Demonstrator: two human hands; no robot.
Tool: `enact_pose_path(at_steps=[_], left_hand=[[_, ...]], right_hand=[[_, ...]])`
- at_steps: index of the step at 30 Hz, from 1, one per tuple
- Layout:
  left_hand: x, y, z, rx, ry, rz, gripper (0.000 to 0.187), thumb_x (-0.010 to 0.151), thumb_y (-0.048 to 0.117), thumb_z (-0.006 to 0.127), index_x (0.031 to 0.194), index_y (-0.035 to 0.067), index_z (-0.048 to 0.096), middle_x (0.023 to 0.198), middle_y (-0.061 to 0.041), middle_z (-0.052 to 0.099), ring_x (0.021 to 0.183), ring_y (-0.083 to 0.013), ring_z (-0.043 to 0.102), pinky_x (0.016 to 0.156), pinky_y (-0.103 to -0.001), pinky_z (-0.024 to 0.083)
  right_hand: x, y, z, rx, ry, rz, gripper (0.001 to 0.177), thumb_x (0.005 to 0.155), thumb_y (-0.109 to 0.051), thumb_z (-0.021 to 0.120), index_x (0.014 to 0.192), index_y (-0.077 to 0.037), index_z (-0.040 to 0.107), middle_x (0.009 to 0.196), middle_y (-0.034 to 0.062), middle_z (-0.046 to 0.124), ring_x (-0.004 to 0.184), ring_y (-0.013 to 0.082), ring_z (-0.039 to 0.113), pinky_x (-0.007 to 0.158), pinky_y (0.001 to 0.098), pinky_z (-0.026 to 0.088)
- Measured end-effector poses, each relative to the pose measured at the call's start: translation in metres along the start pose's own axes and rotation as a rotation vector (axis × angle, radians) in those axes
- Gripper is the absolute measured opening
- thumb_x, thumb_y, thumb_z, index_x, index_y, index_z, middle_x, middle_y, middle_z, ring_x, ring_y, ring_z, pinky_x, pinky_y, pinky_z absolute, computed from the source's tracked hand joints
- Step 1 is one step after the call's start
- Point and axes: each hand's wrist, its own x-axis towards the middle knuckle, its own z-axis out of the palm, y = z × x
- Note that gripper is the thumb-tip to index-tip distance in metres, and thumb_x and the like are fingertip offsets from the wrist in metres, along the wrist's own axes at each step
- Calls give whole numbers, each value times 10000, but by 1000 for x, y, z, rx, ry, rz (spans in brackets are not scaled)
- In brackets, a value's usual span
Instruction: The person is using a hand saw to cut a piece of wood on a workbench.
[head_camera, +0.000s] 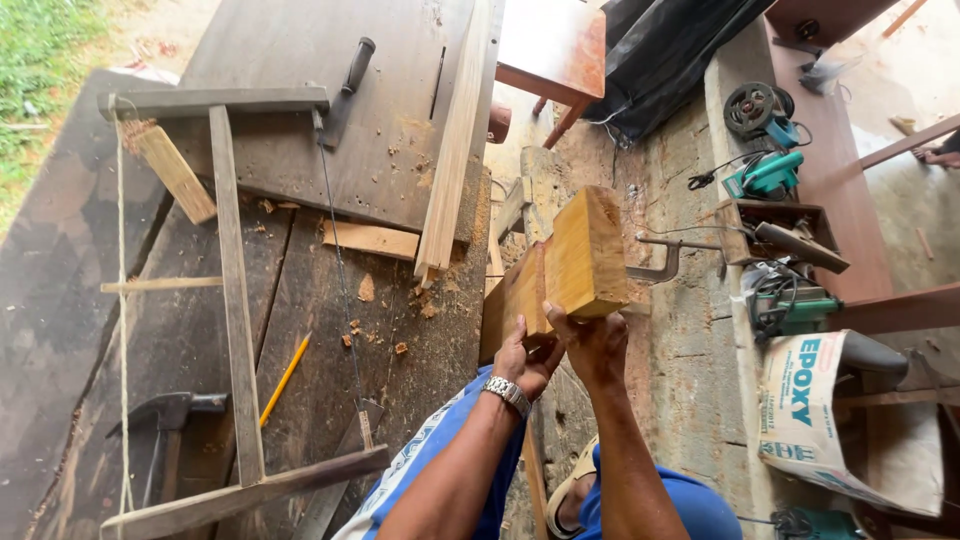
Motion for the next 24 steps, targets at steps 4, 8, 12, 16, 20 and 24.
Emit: enact_pose_path(at_steps=[4, 8, 12, 16, 20, 24], left_hand=[[-4, 5, 16, 27, -11, 16, 546, 1002, 472, 583, 999, -74, 577, 993, -211, 642, 1000, -352, 653, 981, -485, 596], [9, 2, 0, 93, 18, 9, 467, 1001, 473, 576, 954, 9, 585, 918, -175, 669, 955, -319, 668, 949, -472, 597], [37, 11, -23, 130, -146, 16, 408, 1041, 471, 598, 1032, 65, 630, 831, -84, 625, 869, -293, 662, 892, -497, 634], [3, 10, 6, 137, -84, -32, 586, 1027, 525, 554, 1150, -43, 629, 964, -192, 688, 896, -323, 694, 837, -453, 623], [11, 7, 19, 176, 4, -18, 658, 958, 600, 532, 1199, -5, 627, 947, -189, 681, 812, -312, 660, 726, -417, 592], [7, 4, 19, 125, 51, 37, 625, 985, 538, 538, 1267, -16, 607, 993, -196, 656, 832, -316, 658, 714, -428, 605]], right_hand=[[17, 43, 9, -703, 118, -706, 408, 755, -252, 794, 1157, -216, 852, 903, 89, 797, 765, 252, 755, 630, 359, 577], [10, 34, 2, 7, -161, 57, 537, 834, -504, 825, 1087, -42, 722, 903, 99, 799, 799, 221, 806, 721, 353, 656], [-10, 57, 8, 106, -29, -67, 682, 881, -496, 769, 1292, 3, 549, 1074, 170, 769, 974, 279, 763, 792, 392, 629], [-92, 63, -22, 406, 17, 125, 819, 851, -414, 767, 1446, 36, 428, 1341, 219, 607, 1155, 334, 658, 891, 416, 585], [-152, 88, -44, 374, -3, 548, 546, 902, -355, 725, 1329, -27, 632, 1215, 151, 747, 1057, 229, 741, 829, 348, 610], [-182, 88, -56, 565, 86, 652, 451, 886, -297, 712, 1263, -50, 686, 1133, 124, 794, 928, 214, 770, 705, 324, 624]])
